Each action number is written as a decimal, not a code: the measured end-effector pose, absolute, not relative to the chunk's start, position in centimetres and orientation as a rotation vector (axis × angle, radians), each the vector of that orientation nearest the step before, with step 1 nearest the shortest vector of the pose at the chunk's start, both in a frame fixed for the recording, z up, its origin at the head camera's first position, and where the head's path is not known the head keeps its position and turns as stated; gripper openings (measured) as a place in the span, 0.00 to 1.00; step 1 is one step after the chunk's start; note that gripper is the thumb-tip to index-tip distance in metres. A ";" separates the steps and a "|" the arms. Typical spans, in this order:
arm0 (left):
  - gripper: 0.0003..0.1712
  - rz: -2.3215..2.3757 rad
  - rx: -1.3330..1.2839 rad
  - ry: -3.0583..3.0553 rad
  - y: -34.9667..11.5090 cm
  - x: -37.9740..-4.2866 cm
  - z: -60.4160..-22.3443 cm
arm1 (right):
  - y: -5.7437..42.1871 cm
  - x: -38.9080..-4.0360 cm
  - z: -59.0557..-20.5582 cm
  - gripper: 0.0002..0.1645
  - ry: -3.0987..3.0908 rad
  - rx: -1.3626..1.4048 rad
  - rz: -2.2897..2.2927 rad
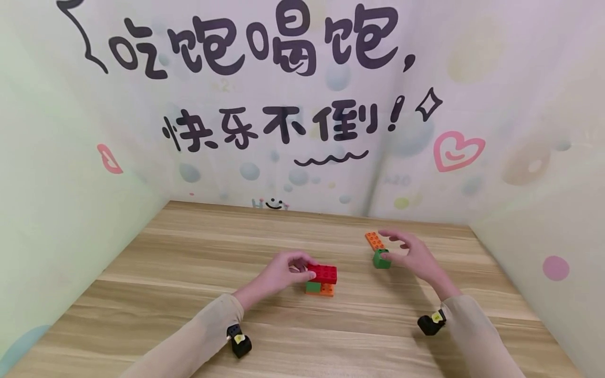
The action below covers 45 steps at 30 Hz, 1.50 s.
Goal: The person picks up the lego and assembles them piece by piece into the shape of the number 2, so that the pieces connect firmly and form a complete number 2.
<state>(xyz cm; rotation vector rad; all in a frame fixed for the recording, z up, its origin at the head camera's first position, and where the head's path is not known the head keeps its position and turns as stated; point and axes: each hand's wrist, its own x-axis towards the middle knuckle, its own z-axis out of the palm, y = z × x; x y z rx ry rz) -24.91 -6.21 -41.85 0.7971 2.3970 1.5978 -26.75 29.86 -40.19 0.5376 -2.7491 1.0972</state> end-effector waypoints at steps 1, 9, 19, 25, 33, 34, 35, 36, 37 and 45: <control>0.13 1.601 0.801 2.395 -6.2 -24.9 -41.9 | 30.0 -26.8 -40.3 0.35 -2.757 0.537 1.099; 0.14 1.616 0.812 2.382 -6.3 -25.1 -42.2 | 30.9 -27.2 -41.4 0.36 -2.802 0.506 1.116; 0.14 1.634 0.800 2.363 -6.3 -24.9 -42.1 | 31.6 -27.3 -42.4 0.36 -2.873 0.513 1.078; 0.13 1.623 0.778 2.383 -6.3 -24.9 -42.1 | 31.9 -27.7 -43.0 0.33 -2.865 0.553 1.113; 0.13 1.613 0.779 2.390 -6.3 -25.0 -42.2 | 31.8 -27.8 -43.2 0.31 -2.881 0.539 1.106; 0.13 1.612 0.782 2.390 -6.3 -25.0 -42.2 | 31.7 -27.7 -43.2 0.31 -2.885 0.532 1.102; 0.13 1.610 0.784 2.392 -6.3 -25.0 -42.2 | 31.7 -27.7 -43.1 0.31 -2.886 0.527 1.100; 0.13 1.610 0.783 2.392 -6.3 -25.0 -42.2 | 31.7 -27.7 -43.2 0.31 -2.888 0.520 1.097; 0.13 1.609 0.783 2.394 -6.3 -25.0 -42.2 | 31.7 -27.8 -43.2 0.30 -2.889 0.506 1.096; 0.13 1.607 0.770 2.388 -6.3 -24.9 -42.2 | 31.6 -28.0 -43.4 0.28 -2.874 0.508 1.073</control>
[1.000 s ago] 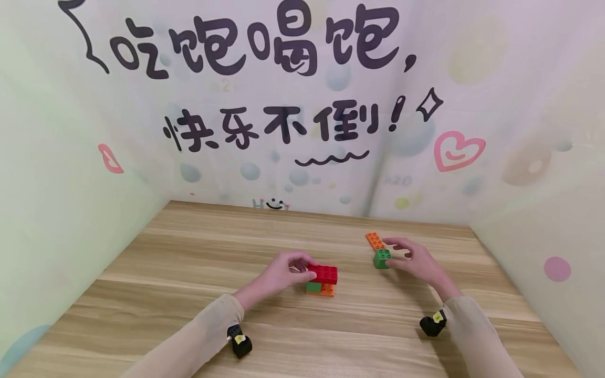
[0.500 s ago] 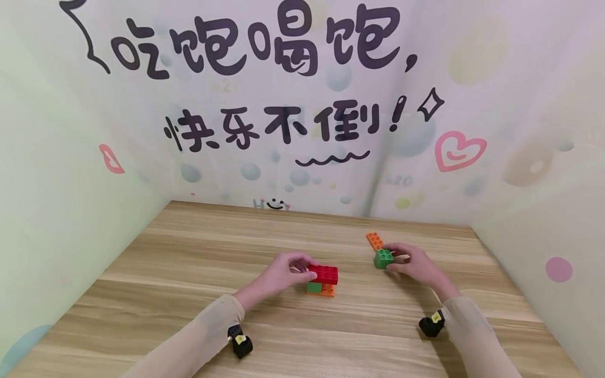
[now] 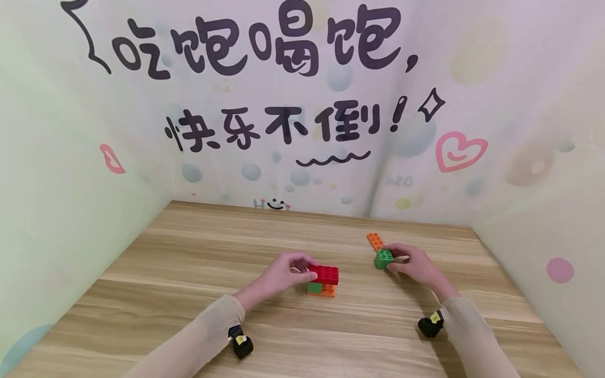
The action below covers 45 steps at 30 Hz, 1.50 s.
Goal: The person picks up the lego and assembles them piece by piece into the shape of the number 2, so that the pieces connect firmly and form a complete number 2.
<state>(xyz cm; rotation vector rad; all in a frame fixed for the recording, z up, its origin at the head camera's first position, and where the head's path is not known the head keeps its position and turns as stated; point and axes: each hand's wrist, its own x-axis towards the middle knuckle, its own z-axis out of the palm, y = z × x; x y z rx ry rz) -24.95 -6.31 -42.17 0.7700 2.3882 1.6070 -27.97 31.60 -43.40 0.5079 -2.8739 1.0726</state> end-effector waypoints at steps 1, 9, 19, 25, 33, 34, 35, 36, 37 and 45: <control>0.13 1.607 0.769 2.388 -6.3 -24.9 -42.2 | 31.6 -28.0 -43.4 0.28 -2.873 0.504 1.066; 0.13 1.606 0.771 2.393 -6.3 -24.9 -42.2 | 31.2 -27.8 -42.3 0.29 -2.850 0.462 1.057; 0.14 1.615 0.780 2.381 -6.4 -24.9 -42.2 | 30.2 -27.6 -40.4 0.27 -2.781 0.483 1.032; 0.14 1.615 0.772 2.382 -6.4 -24.9 -42.3 | 29.6 -27.4 -39.5 0.28 -2.754 0.472 1.053; 0.15 1.645 0.797 2.370 -6.4 -25.0 -42.5 | 28.4 -27.1 -38.4 0.28 -2.726 0.472 1.000; 0.15 1.645 0.798 2.369 -6.4 -25.0 -42.6 | 28.3 -27.0 -38.3 0.28 -2.719 0.477 0.992; 0.14 1.645 0.796 2.369 -6.4 -25.0 -42.5 | 28.1 -27.0 -38.2 0.28 -2.712 0.484 0.980; 0.14 1.644 0.794 2.370 -6.4 -25.0 -42.5 | 28.0 -27.0 -38.1 0.28 -2.704 0.491 0.972; 0.14 1.641 0.794 2.371 -6.4 -25.0 -42.5 | 27.8 -27.0 -38.0 0.28 -2.693 0.500 0.969; 0.13 1.618 0.754 2.390 -6.4 -25.0 -42.4 | 26.2 -26.3 -36.7 0.29 -2.607 0.566 0.955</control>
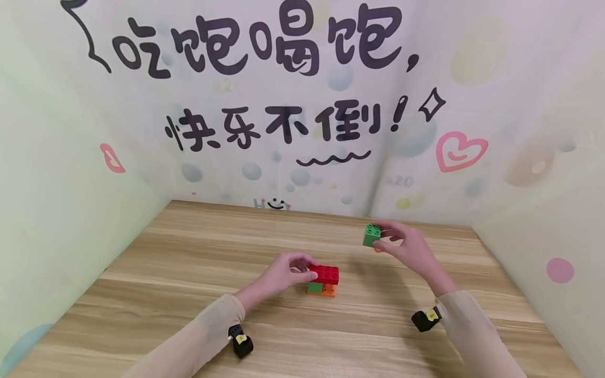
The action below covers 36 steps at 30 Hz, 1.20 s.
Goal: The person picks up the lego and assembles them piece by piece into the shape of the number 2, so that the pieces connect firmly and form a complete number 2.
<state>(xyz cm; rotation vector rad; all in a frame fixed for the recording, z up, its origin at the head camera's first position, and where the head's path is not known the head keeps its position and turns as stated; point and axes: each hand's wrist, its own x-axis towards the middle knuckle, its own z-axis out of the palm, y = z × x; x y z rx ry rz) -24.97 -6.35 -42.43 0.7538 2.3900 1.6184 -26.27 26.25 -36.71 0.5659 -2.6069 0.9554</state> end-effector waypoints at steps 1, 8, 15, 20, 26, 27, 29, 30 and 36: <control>0.13 1.621 0.753 2.388 -6.3 -25.0 -42.4 | 26.0 -26.1 -36.5 0.29 -2.603 0.573 0.959; 0.14 1.625 0.752 2.379 -6.3 -24.9 -42.2 | 24.4 -25.5 -35.7 0.27 -2.574 0.643 0.970; 0.14 1.616 0.746 2.385 -6.3 -25.0 -42.3 | 23.1 -25.1 -35.6 0.26 -2.557 0.688 0.998; 0.14 1.628 0.746 2.373 -6.3 -25.0 -42.3 | 22.2 -24.8 -35.4 0.25 -2.550 0.710 1.014; 0.13 1.624 0.745 2.379 -6.3 -24.9 -42.3 | 21.3 -24.4 -35.3 0.26 -2.558 0.734 1.034; 0.13 1.623 0.747 2.380 -6.3 -24.9 -42.3 | 21.2 -24.3 -35.3 0.26 -2.558 0.743 1.029; 0.13 1.627 0.751 2.376 -6.4 -24.9 -42.3 | 20.9 -24.2 -35.3 0.26 -2.558 0.758 1.025; 0.13 1.629 0.754 2.374 -6.4 -25.0 -42.3 | 20.8 -24.1 -35.3 0.27 -2.556 0.766 1.023; 0.13 1.629 0.758 2.366 -6.4 -25.0 -42.2 | 20.1 -23.9 -35.4 0.27 -2.538 0.797 1.027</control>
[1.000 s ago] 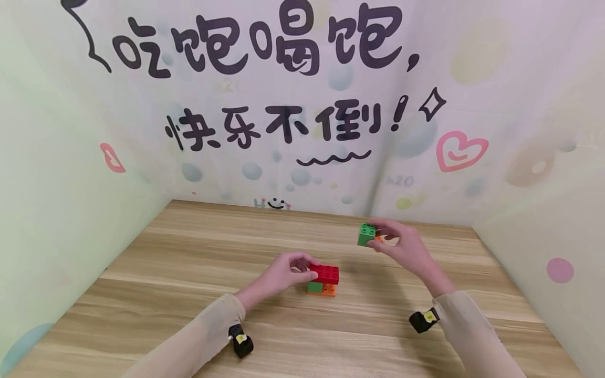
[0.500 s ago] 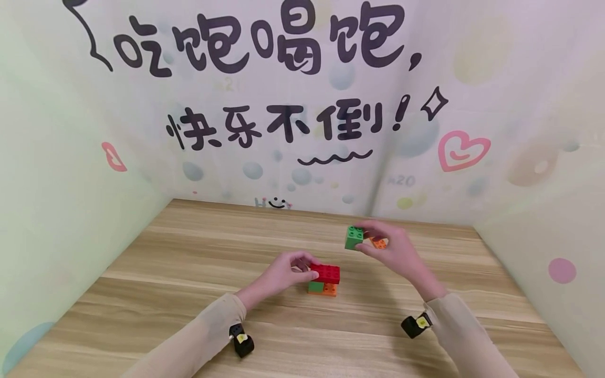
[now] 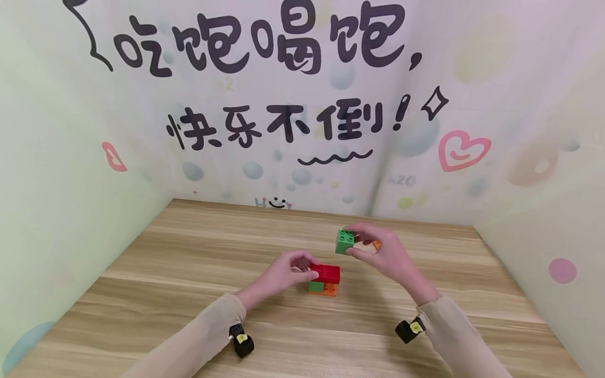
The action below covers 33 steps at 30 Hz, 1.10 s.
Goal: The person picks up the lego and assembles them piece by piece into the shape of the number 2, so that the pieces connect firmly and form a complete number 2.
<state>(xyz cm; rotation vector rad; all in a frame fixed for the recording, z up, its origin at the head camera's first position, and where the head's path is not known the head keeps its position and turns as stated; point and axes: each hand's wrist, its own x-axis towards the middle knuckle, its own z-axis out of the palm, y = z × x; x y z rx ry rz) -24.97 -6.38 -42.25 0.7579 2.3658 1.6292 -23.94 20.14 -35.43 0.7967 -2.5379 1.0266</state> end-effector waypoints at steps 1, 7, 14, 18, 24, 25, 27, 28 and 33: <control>0.13 1.628 0.758 2.365 -6.4 -25.0 -42.2 | 20.1 -23.9 -35.5 0.27 -2.536 0.797 1.026; 0.14 1.626 0.765 2.360 -6.4 -24.9 -42.3 | 19.6 -23.8 -36.0 0.26 -2.524 0.817 1.037; 0.14 1.633 0.767 2.354 -6.4 -25.0 -42.3 | 19.2 -23.6 -36.5 0.27 -2.519 0.822 1.034; 0.14 1.625 0.764 2.365 -6.4 -25.1 -42.3 | 19.1 -23.6 -36.7 0.27 -2.517 0.826 1.041; 0.14 1.620 0.765 2.367 -6.4 -25.1 -42.4 | 19.1 -23.5 -37.0 0.27 -2.530 0.827 1.046; 0.14 1.619 0.764 2.366 -6.4 -25.1 -42.4 | 19.1 -23.5 -37.0 0.27 -2.535 0.825 1.049; 0.14 1.618 0.760 2.366 -6.4 -25.1 -42.4 | 19.1 -23.4 -37.1 0.26 -2.542 0.824 1.062; 0.14 1.618 0.760 2.365 -6.4 -25.1 -42.4 | 19.1 -23.4 -37.1 0.26 -2.546 0.824 1.065; 0.14 1.622 0.756 2.360 -6.4 -25.1 -42.3 | 19.1 -23.3 -37.3 0.26 -2.540 0.841 1.085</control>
